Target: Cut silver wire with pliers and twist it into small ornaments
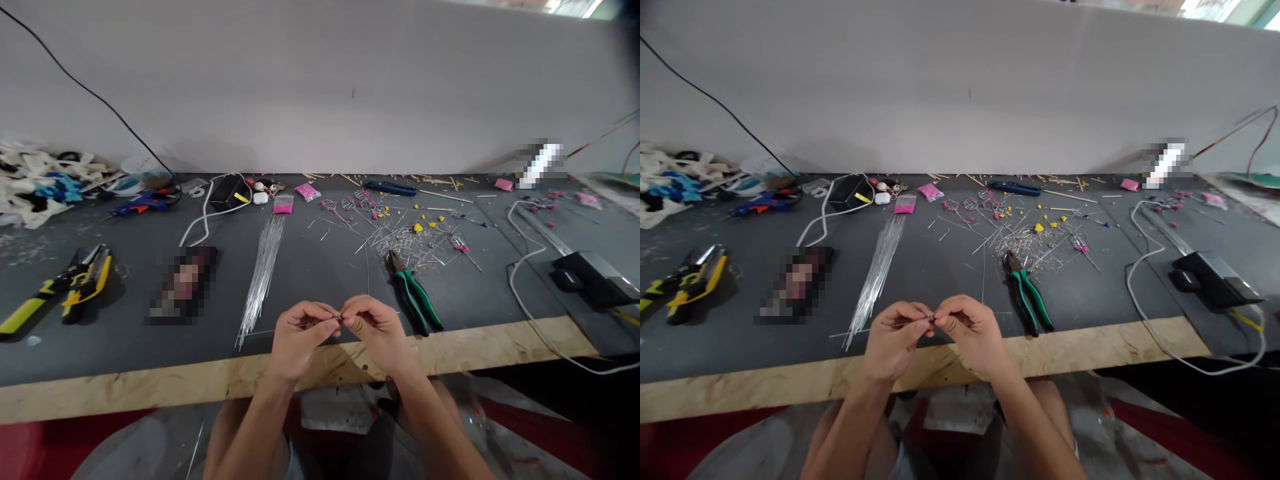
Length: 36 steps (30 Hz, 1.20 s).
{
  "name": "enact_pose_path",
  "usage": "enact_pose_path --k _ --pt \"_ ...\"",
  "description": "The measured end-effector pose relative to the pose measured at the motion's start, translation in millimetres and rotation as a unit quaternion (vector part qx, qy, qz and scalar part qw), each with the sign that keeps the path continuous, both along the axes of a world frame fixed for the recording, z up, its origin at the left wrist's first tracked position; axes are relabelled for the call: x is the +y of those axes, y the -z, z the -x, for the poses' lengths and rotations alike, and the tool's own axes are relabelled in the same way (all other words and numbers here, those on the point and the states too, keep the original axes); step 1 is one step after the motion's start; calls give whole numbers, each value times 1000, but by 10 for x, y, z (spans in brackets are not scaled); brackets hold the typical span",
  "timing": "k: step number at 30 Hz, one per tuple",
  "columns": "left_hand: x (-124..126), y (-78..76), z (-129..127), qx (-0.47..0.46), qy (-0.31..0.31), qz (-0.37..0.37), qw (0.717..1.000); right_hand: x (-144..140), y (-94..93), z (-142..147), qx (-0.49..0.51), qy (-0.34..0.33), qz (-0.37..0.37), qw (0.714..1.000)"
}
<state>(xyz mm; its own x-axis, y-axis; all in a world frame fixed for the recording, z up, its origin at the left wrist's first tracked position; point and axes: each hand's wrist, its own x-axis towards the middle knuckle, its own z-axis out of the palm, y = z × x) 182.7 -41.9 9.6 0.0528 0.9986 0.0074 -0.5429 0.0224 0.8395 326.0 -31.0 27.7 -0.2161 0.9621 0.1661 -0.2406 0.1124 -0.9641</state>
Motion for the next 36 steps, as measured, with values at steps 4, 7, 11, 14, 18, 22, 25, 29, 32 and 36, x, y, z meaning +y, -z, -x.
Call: enact_pose_path --k 4,7,11,14,18,22,25,29,32,36 --pt "-18 5 -30 33 -29 -6 999 -26 -11 6 -3 37 6 999" --pt "-24 9 -43 45 -45 -11 998 -43 -26 5 -27 43 3 999" --pt "-23 14 -41 50 -63 -17 997 -56 -12 5 -70 46 -16 996" --pt "-28 13 -38 59 -66 -15 996 -70 12 0 -88 59 -32 994" --pt "-37 9 -41 38 -55 -27 997 -85 16 -10 -80 80 -52 992" --pt "-33 3 -41 45 -57 -26 997 -90 -3 -9 -68 70 -52 994" --pt "-20 1 -29 48 -58 -26 997 -89 -7 -2 -67 61 -35 995" --pt "2 6 -15 81 -61 -13 995 -74 -5 12 -94 56 -2 994" --pt "13 11 -28 108 -61 14 992 -43 -4 25 -100 52 47 993" --pt "41 15 -24 151 -44 48 986 41 22 -3 -66 90 96 989"
